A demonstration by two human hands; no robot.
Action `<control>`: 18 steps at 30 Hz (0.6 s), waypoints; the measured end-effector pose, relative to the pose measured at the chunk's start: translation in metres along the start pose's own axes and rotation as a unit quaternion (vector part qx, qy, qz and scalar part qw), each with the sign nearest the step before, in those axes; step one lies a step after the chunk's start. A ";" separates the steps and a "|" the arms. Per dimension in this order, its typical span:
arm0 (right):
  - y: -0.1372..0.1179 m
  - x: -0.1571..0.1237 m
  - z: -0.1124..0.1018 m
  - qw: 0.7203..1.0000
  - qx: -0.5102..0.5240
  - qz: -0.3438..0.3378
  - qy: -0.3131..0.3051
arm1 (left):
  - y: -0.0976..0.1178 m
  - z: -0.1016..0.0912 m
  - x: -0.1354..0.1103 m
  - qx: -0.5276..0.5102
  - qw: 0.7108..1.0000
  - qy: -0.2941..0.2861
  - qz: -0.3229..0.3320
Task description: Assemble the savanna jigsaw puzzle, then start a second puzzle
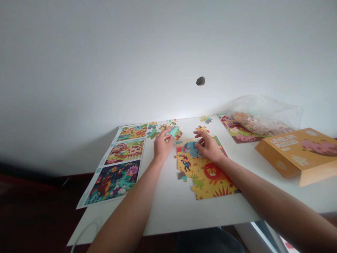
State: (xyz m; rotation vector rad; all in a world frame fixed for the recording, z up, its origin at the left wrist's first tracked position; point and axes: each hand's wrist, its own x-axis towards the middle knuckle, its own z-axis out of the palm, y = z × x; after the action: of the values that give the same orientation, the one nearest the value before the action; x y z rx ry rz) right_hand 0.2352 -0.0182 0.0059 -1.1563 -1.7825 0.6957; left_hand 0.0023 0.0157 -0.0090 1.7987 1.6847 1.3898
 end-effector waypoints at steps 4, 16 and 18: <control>0.000 0.000 0.000 1.000 -0.007 -0.006 -0.003 | -0.005 -0.015 0.008 0.102 0.993 0.026 -0.046; -0.003 -0.001 0.000 0.999 -0.022 -0.019 -0.025 | 0.004 -0.025 0.004 0.286 0.948 -0.010 -0.137; -0.003 -0.001 0.000 0.999 -0.020 -0.021 -0.028 | 0.007 -0.023 0.002 0.299 0.946 -0.030 -0.119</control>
State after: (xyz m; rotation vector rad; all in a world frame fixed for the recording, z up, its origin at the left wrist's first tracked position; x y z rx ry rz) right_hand 0.2340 -0.0205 0.0075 -1.1335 -1.8700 0.6770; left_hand -0.0124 0.0071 0.0082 1.7992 2.3718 0.7577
